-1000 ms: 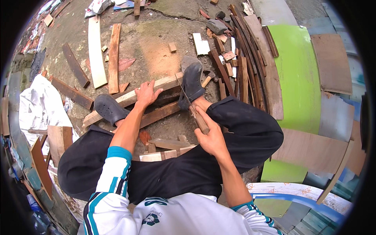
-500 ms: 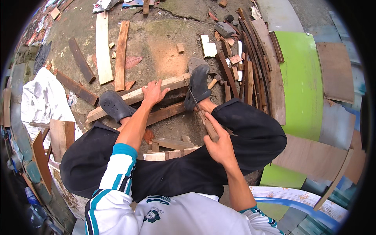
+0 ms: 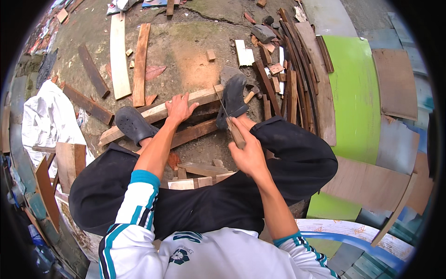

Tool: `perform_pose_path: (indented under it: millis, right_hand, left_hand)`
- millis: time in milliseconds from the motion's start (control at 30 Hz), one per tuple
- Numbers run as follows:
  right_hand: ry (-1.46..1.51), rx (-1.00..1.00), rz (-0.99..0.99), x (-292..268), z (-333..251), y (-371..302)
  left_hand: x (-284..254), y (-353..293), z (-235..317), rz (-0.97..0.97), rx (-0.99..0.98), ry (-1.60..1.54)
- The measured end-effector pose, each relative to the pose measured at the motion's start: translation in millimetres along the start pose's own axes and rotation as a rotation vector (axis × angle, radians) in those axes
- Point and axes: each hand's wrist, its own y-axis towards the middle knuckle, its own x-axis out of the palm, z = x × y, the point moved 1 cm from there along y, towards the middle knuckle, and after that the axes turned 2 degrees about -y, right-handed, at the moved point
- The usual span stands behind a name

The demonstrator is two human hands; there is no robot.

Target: The person sits on the ground and uses a hand saw to cut a small piece of wood placed on a wooden support. The person repeatedly saws through the wood, adjusting the piece as needed.

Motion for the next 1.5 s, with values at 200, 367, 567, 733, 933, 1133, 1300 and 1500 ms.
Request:
perform_pose_path:
  millis: [200, 367, 567, 733, 933, 1133, 1300, 1500]
  right_hand:
    - [0.028, 0.147, -0.090, 16.7, 33.5, 101.5]
    - [0.053, -0.077, 0.057, 4.2, 17.2, -38.8]
    - [-0.019, 0.069, 0.118, 28.4, 45.1, 118.5]
    - [0.041, -0.061, -0.027, 8.3, 27.2, -8.1]
    - [-0.048, -0.192, 0.159, 24.7, 40.5, 37.5]
    - [0.090, 0.014, 0.046, 29.3, 45.7, 58.1]
    - [0.224, -0.125, 0.029, -1.4, 36.2, -42.2]
    - [0.061, -0.022, 0.141, 26.4, 55.8, 115.2]
  left_hand:
    - [-6.0, 8.6, 19.8, -0.041, 0.036, -0.027]
    - [-4.6, -0.9, 2.3, -0.044, -0.020, -0.017]
    - [-5.5, 12.8, 25.1, -0.026, 0.058, -0.062]
    - [-9.1, 5.9, -5.4, -0.057, -0.020, -0.020]
    - [-14.6, 12.2, 9.4, -0.053, 0.014, -0.016]
    - [-2.1, 7.9, -1.0, -0.090, 0.027, -0.023]
    - [-4.6, 5.9, -4.2, -0.083, 0.006, -0.001]
    - [-12.8, 29.6, 21.9, -0.053, 0.089, 0.007]
